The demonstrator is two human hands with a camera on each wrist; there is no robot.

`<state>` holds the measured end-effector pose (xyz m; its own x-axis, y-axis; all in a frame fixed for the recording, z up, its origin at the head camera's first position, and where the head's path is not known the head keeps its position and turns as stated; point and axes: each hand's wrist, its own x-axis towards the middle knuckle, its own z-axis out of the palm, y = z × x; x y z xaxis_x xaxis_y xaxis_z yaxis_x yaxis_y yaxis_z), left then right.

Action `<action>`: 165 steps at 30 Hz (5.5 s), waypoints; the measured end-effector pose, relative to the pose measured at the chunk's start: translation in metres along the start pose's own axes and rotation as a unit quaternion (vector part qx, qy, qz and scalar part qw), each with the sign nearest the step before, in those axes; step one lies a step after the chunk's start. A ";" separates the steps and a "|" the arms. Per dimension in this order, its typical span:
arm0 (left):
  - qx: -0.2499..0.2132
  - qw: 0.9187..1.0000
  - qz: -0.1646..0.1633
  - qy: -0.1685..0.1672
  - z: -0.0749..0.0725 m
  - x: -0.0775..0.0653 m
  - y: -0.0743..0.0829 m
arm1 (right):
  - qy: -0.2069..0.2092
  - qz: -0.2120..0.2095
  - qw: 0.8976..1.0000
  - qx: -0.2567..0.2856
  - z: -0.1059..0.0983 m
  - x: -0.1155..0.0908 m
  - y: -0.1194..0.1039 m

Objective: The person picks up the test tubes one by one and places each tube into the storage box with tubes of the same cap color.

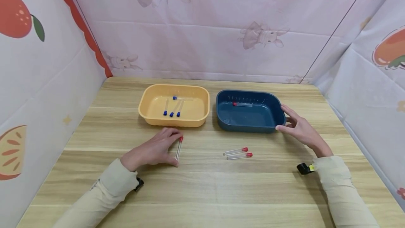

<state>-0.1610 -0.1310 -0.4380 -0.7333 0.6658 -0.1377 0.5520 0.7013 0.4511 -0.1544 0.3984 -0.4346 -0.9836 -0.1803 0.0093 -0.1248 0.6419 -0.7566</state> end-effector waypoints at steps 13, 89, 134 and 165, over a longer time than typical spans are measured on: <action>-0.032 0.999 0.020 0.022 0.003 0.011 0.015 | 0.005 -0.003 1.000 0.000 0.002 0.000 0.003; -0.128 0.989 0.063 0.046 -0.024 0.218 0.125 | 0.034 0.014 0.999 0.001 0.004 0.004 0.005; 0.058 0.997 0.002 0.042 0.026 0.272 0.153 | 0.019 -0.003 1.000 -0.017 -0.001 -0.001 0.006; -0.070 0.990 0.085 0.088 -0.018 0.207 0.136 | 0.023 -0.014 1.000 -0.004 0.004 0.003 0.002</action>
<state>-0.2454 0.0977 -0.3893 -0.6993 0.7076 0.1015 0.6223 0.5327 0.5735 -0.1566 0.3961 -0.4390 -0.9847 -0.1633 0.0604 -0.1527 0.6430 -0.7505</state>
